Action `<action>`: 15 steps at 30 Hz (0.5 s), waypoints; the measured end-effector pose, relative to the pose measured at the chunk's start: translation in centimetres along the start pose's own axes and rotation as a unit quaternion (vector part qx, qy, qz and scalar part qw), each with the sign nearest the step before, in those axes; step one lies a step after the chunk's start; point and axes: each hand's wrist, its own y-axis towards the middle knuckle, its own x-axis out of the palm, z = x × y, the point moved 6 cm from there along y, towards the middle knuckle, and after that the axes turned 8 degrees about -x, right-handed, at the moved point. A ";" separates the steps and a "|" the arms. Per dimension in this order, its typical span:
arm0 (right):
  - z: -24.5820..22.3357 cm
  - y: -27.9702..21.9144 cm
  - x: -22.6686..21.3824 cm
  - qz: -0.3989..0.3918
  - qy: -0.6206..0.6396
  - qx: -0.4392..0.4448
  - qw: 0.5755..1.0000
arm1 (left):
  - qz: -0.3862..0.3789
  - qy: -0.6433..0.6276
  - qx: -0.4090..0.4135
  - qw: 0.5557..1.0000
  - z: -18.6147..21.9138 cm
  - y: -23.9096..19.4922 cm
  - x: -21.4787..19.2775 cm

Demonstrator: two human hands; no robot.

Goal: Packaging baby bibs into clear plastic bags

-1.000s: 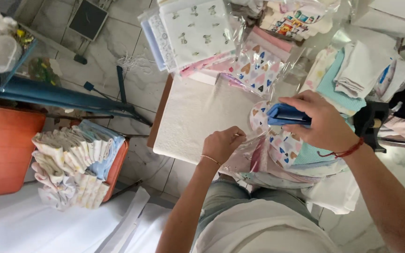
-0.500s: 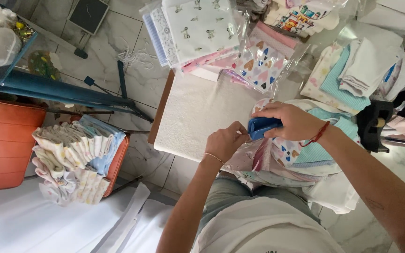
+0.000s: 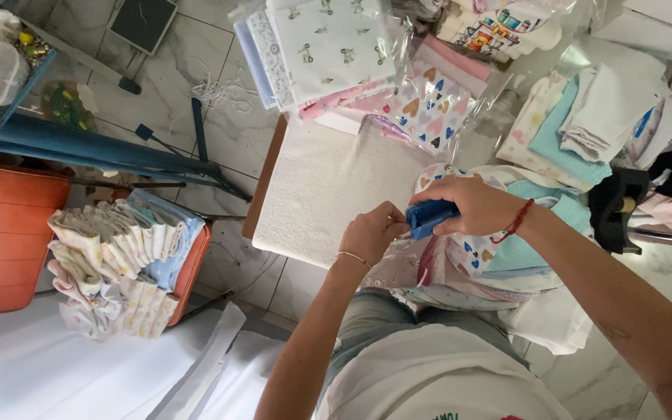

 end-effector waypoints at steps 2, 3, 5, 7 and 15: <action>0.1 0.2 0.4 -0.019 0.000 0.017 1.000 | 0.009 0.009 -0.005 1.000 -0.4 0.1 0.1; 0.2 0.3 0.4 -0.022 0.000 0.016 1.000 | 0.010 0.008 -0.007 1.000 -0.6 0.2 0.1; 0.5 0.4 0.5 -0.026 -0.004 0.020 0.999 | 0.012 0.001 -0.007 1.000 -0.8 0.3 0.3; 0.4 0.5 0.5 -0.025 0.004 0.028 0.999 | 0.004 -0.024 0.000 1.000 -0.7 -0.2 -0.3; 0.1 1.2 0.7 -0.027 0.042 0.055 0.997 | -0.034 0.027 -0.020 0.999 -3.7 1.6 0.6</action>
